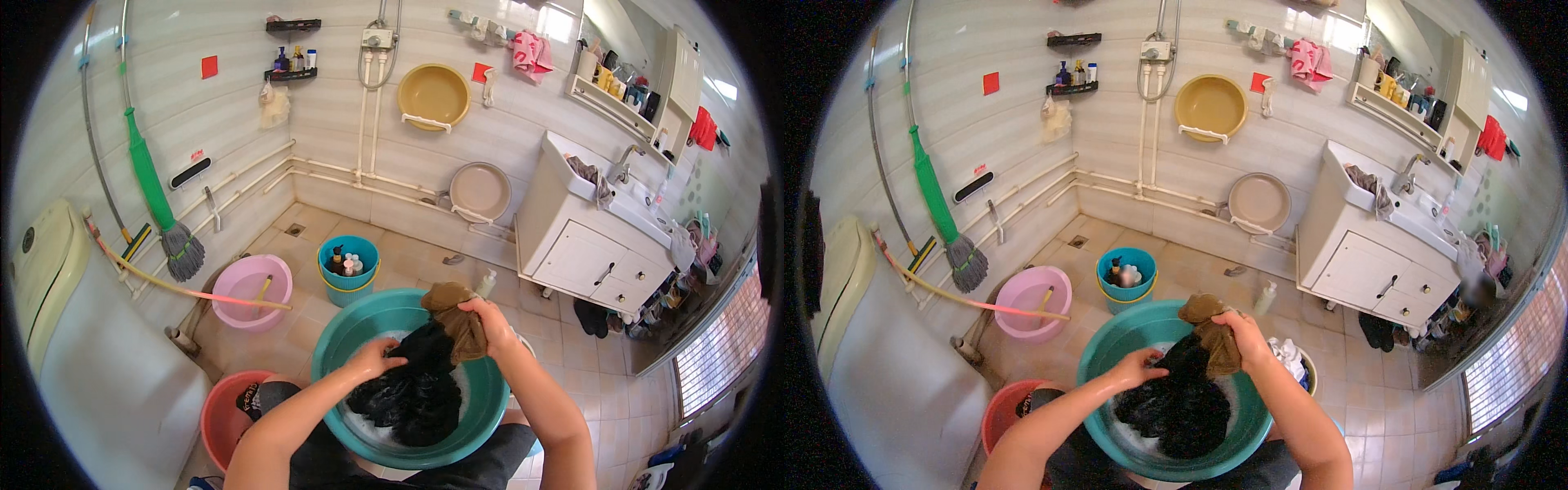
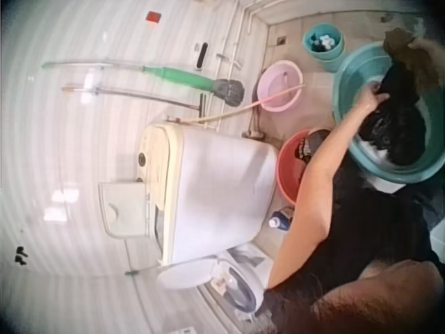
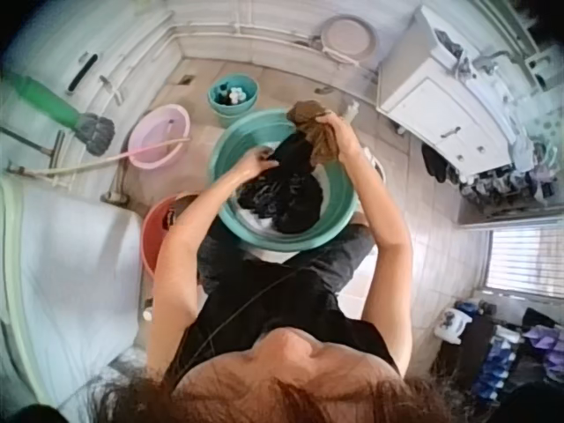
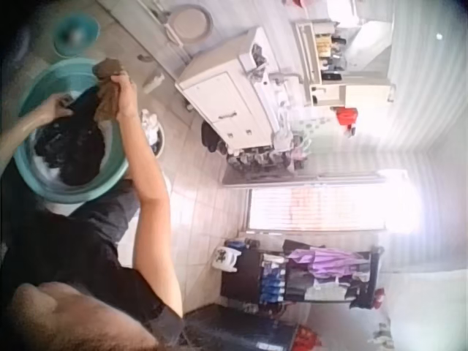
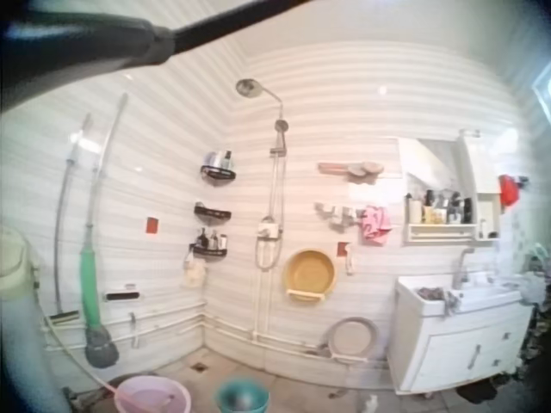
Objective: The person is hand-washing a dark garment in a teal basin filled with soapy water. They repeatedly submerge, scrub, and wring the fabric to clean it.
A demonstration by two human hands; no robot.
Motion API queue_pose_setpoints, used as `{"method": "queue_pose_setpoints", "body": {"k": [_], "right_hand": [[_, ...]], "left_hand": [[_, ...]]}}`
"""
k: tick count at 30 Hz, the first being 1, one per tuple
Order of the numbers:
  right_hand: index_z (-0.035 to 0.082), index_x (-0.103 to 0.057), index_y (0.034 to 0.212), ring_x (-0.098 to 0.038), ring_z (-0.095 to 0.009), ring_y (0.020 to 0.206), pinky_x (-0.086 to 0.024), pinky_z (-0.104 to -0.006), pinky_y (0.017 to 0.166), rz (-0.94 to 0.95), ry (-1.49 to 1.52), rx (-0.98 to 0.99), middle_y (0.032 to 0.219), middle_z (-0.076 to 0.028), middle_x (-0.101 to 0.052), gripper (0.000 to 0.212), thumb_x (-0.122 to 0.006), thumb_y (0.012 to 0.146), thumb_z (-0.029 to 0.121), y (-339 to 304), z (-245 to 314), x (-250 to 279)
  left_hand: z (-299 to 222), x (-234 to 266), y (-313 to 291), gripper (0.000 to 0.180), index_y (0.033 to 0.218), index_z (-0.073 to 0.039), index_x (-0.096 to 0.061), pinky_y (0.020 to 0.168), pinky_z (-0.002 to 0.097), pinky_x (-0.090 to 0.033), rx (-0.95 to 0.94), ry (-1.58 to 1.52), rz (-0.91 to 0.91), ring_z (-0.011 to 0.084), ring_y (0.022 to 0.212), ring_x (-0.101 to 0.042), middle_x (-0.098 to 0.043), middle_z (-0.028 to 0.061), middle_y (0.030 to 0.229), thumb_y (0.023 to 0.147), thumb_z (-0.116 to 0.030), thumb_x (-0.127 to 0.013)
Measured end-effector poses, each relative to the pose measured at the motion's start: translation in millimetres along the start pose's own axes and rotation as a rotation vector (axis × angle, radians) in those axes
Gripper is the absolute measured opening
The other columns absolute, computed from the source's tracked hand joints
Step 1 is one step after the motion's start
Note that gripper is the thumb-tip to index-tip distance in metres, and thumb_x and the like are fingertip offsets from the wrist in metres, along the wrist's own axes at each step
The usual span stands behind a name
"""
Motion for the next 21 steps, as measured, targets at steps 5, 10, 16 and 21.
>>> {"method": "queue_pose_setpoints", "body": {"k": [5, 10, 16, 21], "right_hand": [[-0.006, -0.053, 0.093, -0.059, -0.025, 0.070, -0.049, -0.0366, 0.063, -0.064, 0.065, 0.055, 0.084, -0.015, -0.060, 0.030, -0.053, 0.074, 0.017, -3.2, 23.1, 14.0], [-0.004, -0.052, 0.098, -0.057, -0.028, 0.080, -0.047, -0.0375, 0.071, -0.047, 0.158, 0.149, 0.094, -0.017, -0.058, 0.032, -0.048, 0.076, 0.019, -18.4, 54.7, 29.0], [-0.003, -0.051, 0.100, -0.056, -0.028, 0.084, -0.045, -0.0390, 0.075, -0.066, 0.156, 0.136, 0.097, -0.016, -0.057, 0.034, -0.047, 0.077, 0.021, -30.4, 57.5, 17.3], [-0.002, -0.053, 0.099, -0.057, -0.028, 0.084, -0.045, -0.0387, 0.077, -0.096, 0.207, 0.152, 0.095, -0.015, -0.058, 0.033, -0.048, 0.077, 0.023, -30.6, 64.3, 41.1]], "left_hand": [[28.1, -25.6, 2.8, 0.023, 0.096, -0.003, -0.055, 0.077, 0.0341, -0.043, -0.023, 0.080, 0.201, 0.0244, 0.086, -0.057, -0.060, 0.0149, 0.094, 0.081, -0.021, -0.056], [41.0, -4.4, 4.8, 0.016, 0.091, -0.001, -0.045, 0.074, 0.0352, -0.043, 0.167, -0.829, 0.088, 0.0250, 0.080, -0.057, -0.060, 0.0141, 0.088, 0.087, -0.016, -0.049], [-0.5, -34.7, -3.9, 0.052, 0.108, -0.002, -0.051, 0.076, 0.0322, -0.042, -0.157, -0.185, 0.128, 0.0233, 0.088, -0.052, -0.054, 0.0158, 0.098, 0.071, -0.035, -0.068], [3.1, -3.5, 12.0, 0.026, 0.085, 0.001, -0.055, 0.065, 0.0340, -0.042, -0.064, -0.205, -0.085, 0.0197, 0.072, -0.053, -0.057, 0.0138, 0.075, 0.075, -0.022, -0.063]]}}
Point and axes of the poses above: each hand's wrist, its own y-axis towards the middle knuckle, its own x-axis out of the back of the hand, z = x × y, the point moved 7 cm from there along y, towards the middle knuckle
